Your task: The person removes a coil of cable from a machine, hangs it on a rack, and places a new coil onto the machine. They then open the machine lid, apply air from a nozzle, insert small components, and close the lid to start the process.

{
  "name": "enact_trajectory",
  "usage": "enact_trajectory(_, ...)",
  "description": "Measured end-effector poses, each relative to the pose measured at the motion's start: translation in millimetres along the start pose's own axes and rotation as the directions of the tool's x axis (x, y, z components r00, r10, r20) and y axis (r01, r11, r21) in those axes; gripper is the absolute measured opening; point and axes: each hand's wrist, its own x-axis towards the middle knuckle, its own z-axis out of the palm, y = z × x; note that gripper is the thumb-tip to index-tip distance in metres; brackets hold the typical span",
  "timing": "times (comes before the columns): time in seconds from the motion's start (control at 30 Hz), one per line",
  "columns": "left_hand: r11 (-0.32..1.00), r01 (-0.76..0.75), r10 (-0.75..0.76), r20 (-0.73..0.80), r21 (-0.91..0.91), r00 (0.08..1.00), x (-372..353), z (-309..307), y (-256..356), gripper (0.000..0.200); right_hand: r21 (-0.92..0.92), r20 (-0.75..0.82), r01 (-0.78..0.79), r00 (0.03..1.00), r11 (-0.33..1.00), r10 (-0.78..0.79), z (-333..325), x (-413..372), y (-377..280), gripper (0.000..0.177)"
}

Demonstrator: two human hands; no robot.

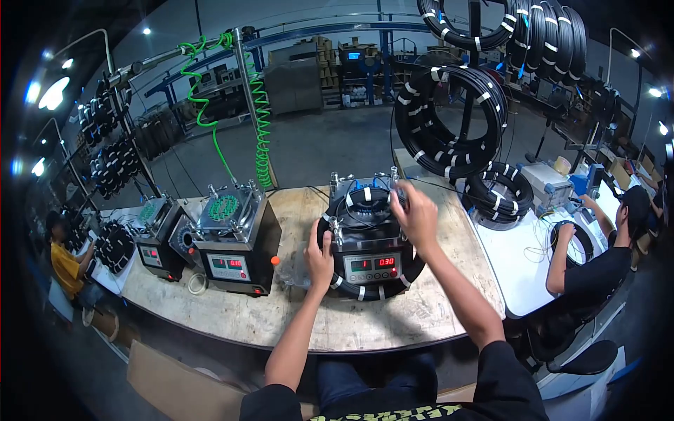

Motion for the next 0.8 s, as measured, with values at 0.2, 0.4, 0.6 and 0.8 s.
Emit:
enact_trajectory(0.2,1.0,0.002,-0.002,-0.007,0.008,1.0,0,1,-4,0.051,0.016,0.614,-0.026,0.789,1.0,0.01,81,102,64,0.029)
enact_trajectory(0.4,1.0,-0.01,0.011,-0.016,0.017,1.0,-1,2,-4,0.046,-0.269,0.764,0.092,0.627,0.959,0.154,104,114,39,0.032)
enact_trajectory(0.6,1.0,0.006,-0.006,-0.01,0.016,1.0,-2,2,1,0.046,-0.286,0.85,0.225,0.509,0.932,0.138,115,123,41,0.031)
enact_trajectory(0.8,1.0,-0.006,0.006,-0.02,0.009,1.0,-2,3,-4,0.045,-0.3,0.853,0.242,0.502,0.923,0.145,112,125,32,0.028)
